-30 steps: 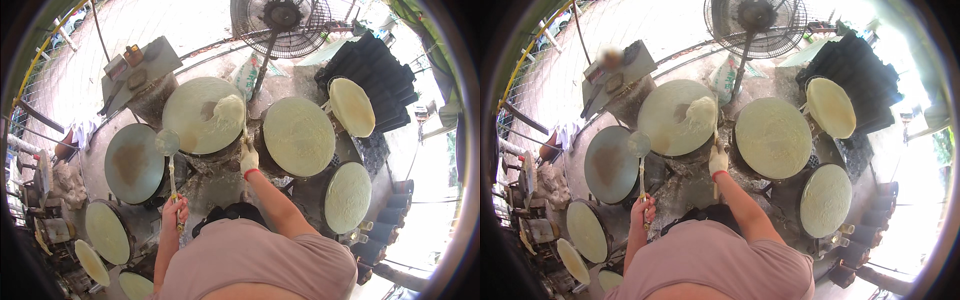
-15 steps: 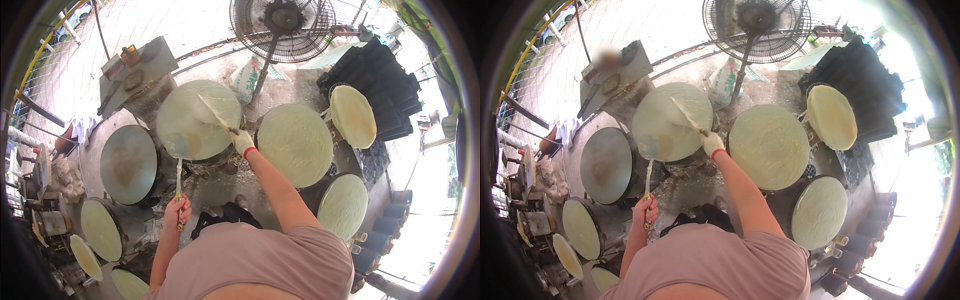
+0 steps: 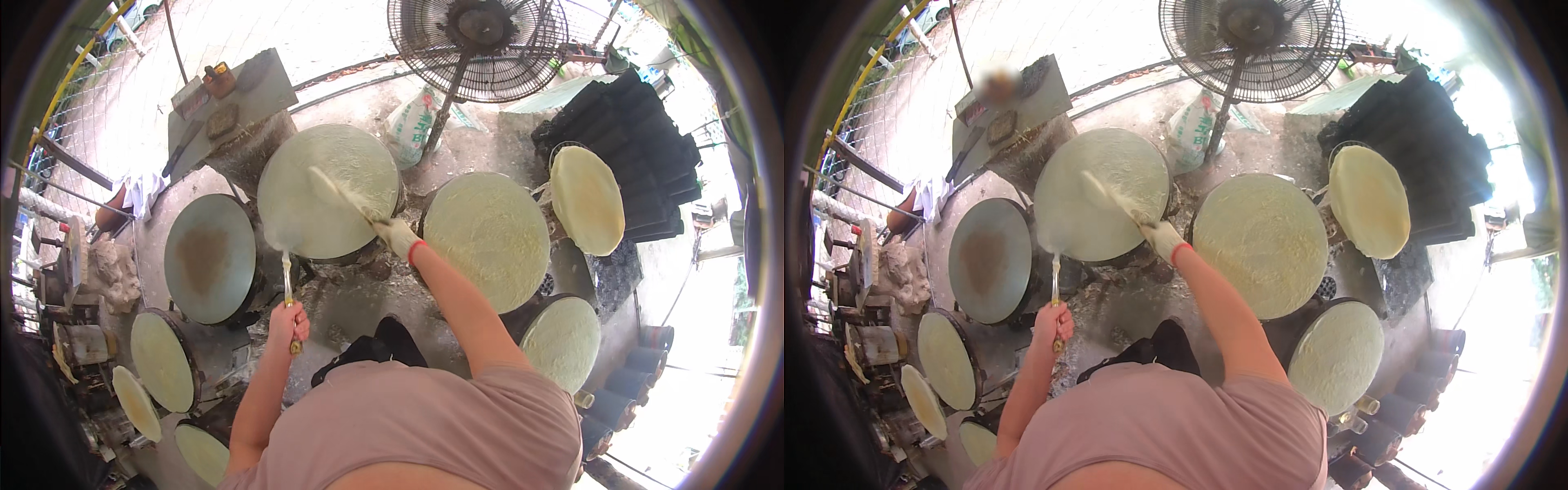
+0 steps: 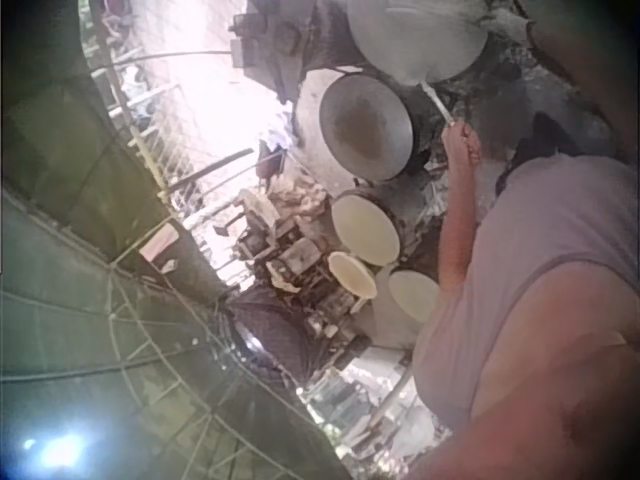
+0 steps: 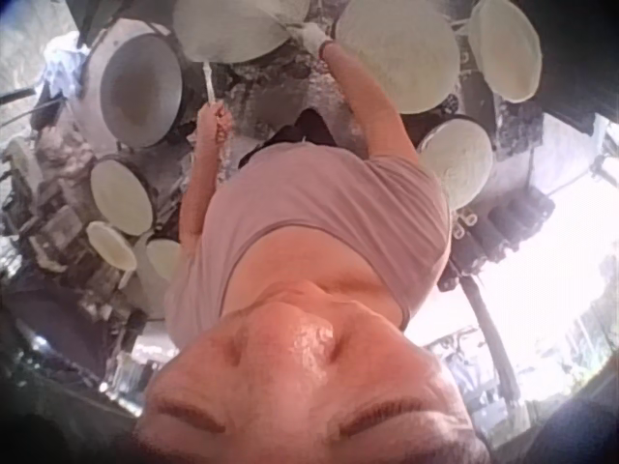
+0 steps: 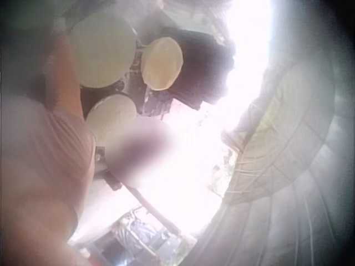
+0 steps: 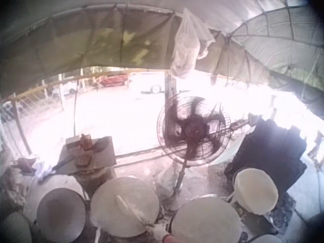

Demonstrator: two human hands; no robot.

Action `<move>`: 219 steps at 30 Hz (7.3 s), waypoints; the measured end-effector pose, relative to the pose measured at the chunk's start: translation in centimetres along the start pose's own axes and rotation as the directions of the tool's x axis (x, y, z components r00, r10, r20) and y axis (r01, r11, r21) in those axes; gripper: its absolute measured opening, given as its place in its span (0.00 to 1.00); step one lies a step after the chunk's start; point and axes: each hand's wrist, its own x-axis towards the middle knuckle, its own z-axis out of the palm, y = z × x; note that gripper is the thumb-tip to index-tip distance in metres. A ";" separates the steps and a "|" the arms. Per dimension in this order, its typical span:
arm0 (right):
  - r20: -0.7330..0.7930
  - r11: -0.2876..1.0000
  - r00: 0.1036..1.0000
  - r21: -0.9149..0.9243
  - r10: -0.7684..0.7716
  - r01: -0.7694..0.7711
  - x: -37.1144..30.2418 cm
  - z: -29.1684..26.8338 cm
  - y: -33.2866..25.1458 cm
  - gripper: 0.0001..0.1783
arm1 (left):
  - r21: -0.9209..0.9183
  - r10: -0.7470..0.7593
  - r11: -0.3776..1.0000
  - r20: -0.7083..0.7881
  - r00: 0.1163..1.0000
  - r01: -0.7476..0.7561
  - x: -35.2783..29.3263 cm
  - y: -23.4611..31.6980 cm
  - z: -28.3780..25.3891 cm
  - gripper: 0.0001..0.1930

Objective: The person scoops batter from a large metal bowl and pours it onto several hot, round griddles. They use a wooden stick to spread the batter into thin, circular crepes and flip them as they cook.

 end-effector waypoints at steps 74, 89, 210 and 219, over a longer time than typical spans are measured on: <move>-0.120 0.996 0.989 0.004 -0.091 0.092 3.3 41.8 -3.9 0.21 | 0.994 0.804 0.061 -0.101 0.585 0.087 4.4 15.6 -42.6 0.30; 0.261 0.925 0.965 -0.363 -0.014 0.112 2.6 45.7 -11.6 0.23 | 0.902 0.949 0.201 -0.084 0.303 -0.381 0.5 11.5 -45.4 0.23; 0.364 0.712 0.919 -0.604 -0.153 0.358 -3.5 26.8 0.4 0.20 | -0.504 0.490 0.635 -0.322 0.810 -0.585 -16.5 -8.1 -17.6 0.08; 0.667 0.750 0.745 -0.501 0.017 0.431 -6.6 21.9 2.7 0.19 | -0.572 0.536 0.588 -0.254 0.805 -0.572 -14.2 -7.1 -15.7 0.10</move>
